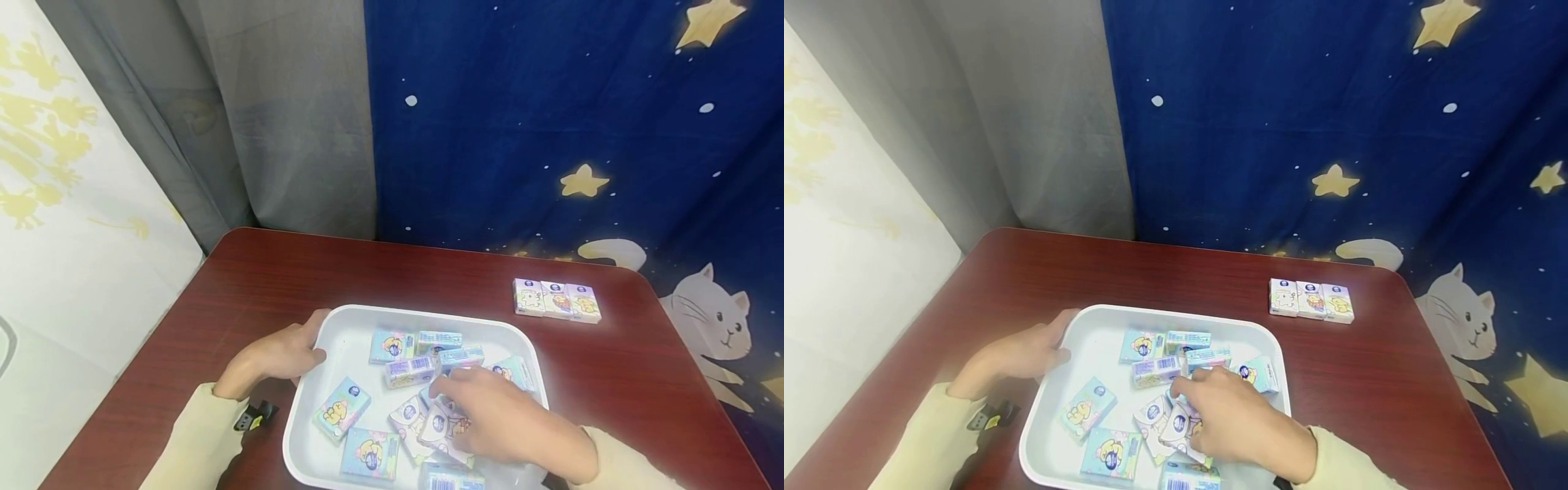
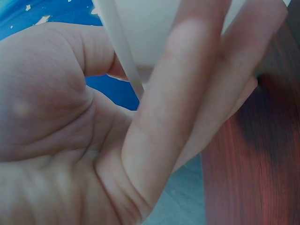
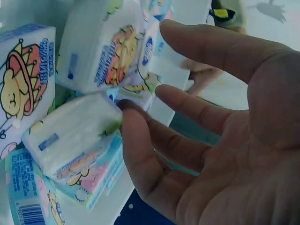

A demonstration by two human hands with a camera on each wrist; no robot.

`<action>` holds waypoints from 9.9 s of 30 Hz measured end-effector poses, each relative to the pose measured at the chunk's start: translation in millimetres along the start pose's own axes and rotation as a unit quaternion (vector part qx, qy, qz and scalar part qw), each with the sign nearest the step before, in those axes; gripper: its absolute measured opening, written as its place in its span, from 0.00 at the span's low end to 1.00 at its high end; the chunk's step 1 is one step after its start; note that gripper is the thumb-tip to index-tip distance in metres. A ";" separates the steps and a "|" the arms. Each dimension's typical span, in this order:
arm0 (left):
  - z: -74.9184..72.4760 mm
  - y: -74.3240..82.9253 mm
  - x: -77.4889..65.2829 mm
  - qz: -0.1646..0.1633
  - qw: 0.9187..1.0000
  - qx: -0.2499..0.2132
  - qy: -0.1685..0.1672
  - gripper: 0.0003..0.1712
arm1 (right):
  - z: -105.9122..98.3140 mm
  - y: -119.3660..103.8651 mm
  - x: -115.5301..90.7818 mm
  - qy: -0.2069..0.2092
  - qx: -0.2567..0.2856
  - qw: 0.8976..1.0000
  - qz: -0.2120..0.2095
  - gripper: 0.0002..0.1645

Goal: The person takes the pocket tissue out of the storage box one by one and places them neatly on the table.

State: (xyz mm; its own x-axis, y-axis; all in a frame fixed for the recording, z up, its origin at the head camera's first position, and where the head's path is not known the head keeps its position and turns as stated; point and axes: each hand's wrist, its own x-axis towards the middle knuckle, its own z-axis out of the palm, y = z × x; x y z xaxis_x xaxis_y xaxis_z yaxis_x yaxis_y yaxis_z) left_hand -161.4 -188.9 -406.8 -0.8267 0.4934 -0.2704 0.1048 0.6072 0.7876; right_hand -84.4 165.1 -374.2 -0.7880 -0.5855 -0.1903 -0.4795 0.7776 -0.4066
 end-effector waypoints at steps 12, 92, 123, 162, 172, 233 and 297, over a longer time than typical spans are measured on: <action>-0.2 0.0 -0.3 0.006 1.000 0.005 -0.003 0.44 | 19.4 -8.3 -2.8 -0.001 -0.064 0.998 -0.026 0.32; 0.2 -0.8 -0.2 -0.003 1.000 0.011 0.003 0.42 | -55.1 191.7 -11.9 0.196 0.514 0.825 0.132 0.29; -1.2 2.3 -2.0 -0.001 1.000 0.011 -0.002 0.41 | -49.5 285.2 -49.2 0.373 0.560 0.636 0.378 0.41; -2.3 1.9 -1.1 0.006 1.000 0.010 -0.003 0.41 | -37.6 300.0 -42.2 0.341 0.319 0.754 0.461 0.38; -1.4 1.9 -1.4 0.005 1.000 0.008 -0.003 0.41 | -47.8 264.4 -39.8 0.366 0.229 0.789 0.438 0.35; -2.1 0.0 -0.7 0.001 1.000 0.011 0.001 0.43 | -3.9 30.2 8.8 0.007 -0.001 0.993 0.119 0.31; -1.6 0.9 -1.2 0.003 1.000 0.000 -0.010 0.44 | -56.5 181.2 -30.0 0.176 0.328 0.913 0.168 0.41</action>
State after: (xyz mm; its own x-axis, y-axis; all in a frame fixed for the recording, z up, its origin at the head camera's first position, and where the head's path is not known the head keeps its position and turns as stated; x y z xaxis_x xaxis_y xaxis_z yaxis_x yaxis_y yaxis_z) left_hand -161.2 -190.0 -404.8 -0.8148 0.5097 -0.2761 0.1104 0.6040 0.7893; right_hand -169.5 336.5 -391.7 -0.9788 -0.1392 -0.1505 0.0553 0.5276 -0.8477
